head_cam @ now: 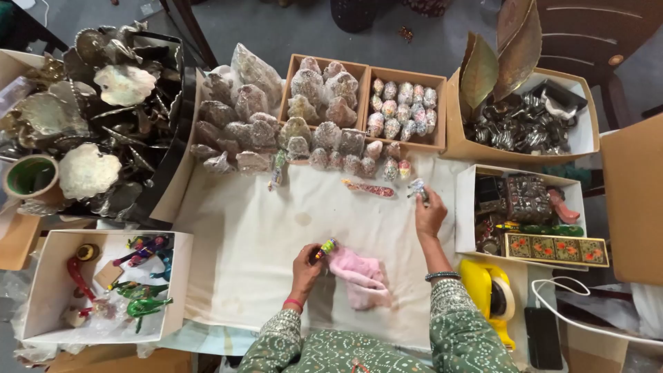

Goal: Inspecting and cleaning small decorative figurines and ornaments at a workstation.

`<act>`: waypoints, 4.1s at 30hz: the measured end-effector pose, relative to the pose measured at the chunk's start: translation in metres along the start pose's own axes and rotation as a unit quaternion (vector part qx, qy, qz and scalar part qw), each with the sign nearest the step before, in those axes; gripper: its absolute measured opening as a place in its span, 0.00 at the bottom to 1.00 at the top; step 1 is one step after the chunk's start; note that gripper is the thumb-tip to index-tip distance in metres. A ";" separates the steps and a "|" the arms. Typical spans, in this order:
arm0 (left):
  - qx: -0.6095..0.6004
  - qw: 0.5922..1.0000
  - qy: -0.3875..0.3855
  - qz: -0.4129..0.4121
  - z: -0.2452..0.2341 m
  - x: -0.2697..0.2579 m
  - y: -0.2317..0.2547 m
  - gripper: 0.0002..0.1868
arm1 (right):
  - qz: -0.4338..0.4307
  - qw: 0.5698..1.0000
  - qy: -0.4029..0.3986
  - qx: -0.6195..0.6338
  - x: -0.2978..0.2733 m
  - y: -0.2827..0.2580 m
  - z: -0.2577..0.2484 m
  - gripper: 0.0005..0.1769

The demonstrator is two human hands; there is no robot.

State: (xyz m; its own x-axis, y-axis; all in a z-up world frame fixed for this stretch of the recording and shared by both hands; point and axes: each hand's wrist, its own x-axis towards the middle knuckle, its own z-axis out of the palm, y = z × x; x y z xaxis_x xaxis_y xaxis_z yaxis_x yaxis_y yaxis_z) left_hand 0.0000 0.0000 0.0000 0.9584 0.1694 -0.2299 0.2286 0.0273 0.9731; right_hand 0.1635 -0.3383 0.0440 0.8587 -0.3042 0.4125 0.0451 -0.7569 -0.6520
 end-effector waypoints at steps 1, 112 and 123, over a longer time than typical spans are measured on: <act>-0.001 1.000 0.001 -0.002 0.000 0.000 0.002 0.18 | -0.001 1.000 -0.002 -0.001 0.010 -0.006 -0.001 0.18; 0.124 0.992 0.014 0.020 0.007 0.020 0.022 0.19 | 0.066 0.996 -0.034 -0.050 0.033 -0.018 0.067 0.31; 0.168 0.982 0.006 0.081 0.009 0.017 0.025 0.19 | -0.048 0.992 -0.052 -0.105 0.029 -0.031 0.082 0.23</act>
State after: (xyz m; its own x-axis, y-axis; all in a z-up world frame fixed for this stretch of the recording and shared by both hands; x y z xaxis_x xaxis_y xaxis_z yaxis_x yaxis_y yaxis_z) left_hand 0.0232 -0.0053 0.0205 0.9853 0.1560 -0.0702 0.1187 -0.3280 0.9372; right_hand 0.2293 -0.2759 0.0244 0.9042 -0.1707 0.3914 0.0319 -0.8870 -0.4607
